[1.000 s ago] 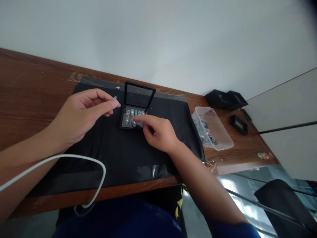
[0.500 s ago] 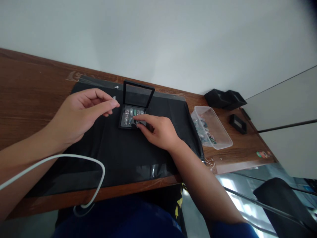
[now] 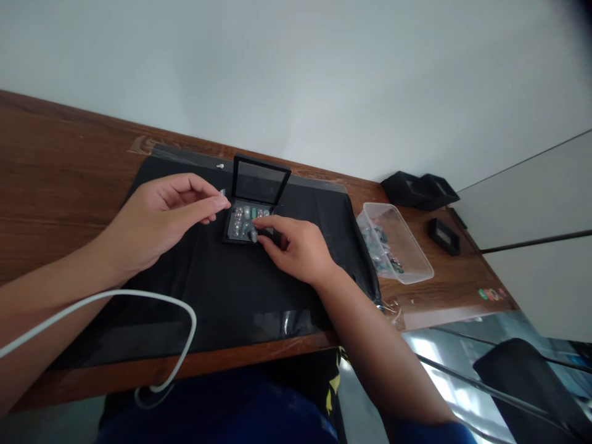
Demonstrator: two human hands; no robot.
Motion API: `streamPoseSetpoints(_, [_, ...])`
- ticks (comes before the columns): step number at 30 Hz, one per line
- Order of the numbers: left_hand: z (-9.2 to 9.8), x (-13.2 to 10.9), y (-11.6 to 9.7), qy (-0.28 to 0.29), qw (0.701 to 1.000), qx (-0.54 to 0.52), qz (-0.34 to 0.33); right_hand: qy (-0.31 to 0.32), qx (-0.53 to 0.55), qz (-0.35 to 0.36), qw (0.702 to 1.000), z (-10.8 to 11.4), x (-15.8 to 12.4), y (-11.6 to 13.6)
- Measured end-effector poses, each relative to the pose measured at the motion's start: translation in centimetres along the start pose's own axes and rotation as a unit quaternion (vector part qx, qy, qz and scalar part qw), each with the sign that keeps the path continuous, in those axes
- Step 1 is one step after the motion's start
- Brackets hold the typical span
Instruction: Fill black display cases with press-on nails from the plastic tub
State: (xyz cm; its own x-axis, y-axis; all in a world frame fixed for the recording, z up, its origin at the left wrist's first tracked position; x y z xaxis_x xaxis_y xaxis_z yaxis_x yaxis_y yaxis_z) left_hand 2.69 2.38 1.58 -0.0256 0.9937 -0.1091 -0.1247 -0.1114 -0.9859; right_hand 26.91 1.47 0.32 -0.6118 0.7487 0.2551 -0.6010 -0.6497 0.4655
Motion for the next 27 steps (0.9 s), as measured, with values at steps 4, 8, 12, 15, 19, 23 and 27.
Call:
streamPoseSetpoints(4, [0.0, 0.0, 0.3, -0.001, 1.000, 0.007, 0.006, -0.005, 0.006, 0.000, 1.000, -0.2, 0.2, 0.1])
streamPoseSetpoints(8, [0.1, 0.0, 0.3, 0.008, 1.000, 0.010, 0.008, -0.013, 0.026, -0.019, 0.999, -0.4, 0.3, 0.1])
streamPoseSetpoints(12, [0.2, 0.1, 0.3, 0.010, 1.000, 0.014, 0.008, -0.024, 0.053, -0.026, 0.998, -0.5, 0.2, 0.2])
streamPoseSetpoints(15, [0.0, 0.0, 0.1, 0.013, 1.000, 0.014, 0.013, -0.035, 0.064, -0.033, 0.997, -0.6, 0.1, 0.4])
streamPoseSetpoints(19, [-0.2, -0.2, 0.0, 0.031, 0.999, 0.016, 0.018, -0.042, 0.072, -0.053, 0.995, -0.8, 0.2, 0.5])
streamPoseSetpoints(23, [-0.4, -0.4, 0.2, 0.051, 0.998, 0.023, 0.019, -0.044, 0.064, -0.055, 0.995, -1.0, 0.4, 0.5])
streamPoseSetpoints(27, [-0.8, -0.4, 0.4, 0.063, 0.997, 0.035, 0.035, -0.046, 0.058, -0.052, 0.996, -1.1, 0.5, 0.3])
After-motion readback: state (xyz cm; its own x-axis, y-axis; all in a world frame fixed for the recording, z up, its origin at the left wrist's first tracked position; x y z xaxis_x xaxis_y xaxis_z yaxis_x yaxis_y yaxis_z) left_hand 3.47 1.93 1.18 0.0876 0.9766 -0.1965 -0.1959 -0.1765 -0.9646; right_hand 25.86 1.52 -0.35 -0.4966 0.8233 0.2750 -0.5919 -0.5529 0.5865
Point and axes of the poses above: each hand's wrist, its own x-axis towards the middle knuckle, its own z-axis out of the back of the hand, y = z × x, the point moved 3 cm from there along x, towards the middle knuckle, and after that the axes turned 11 degrees about z, right-handed, at the moved point
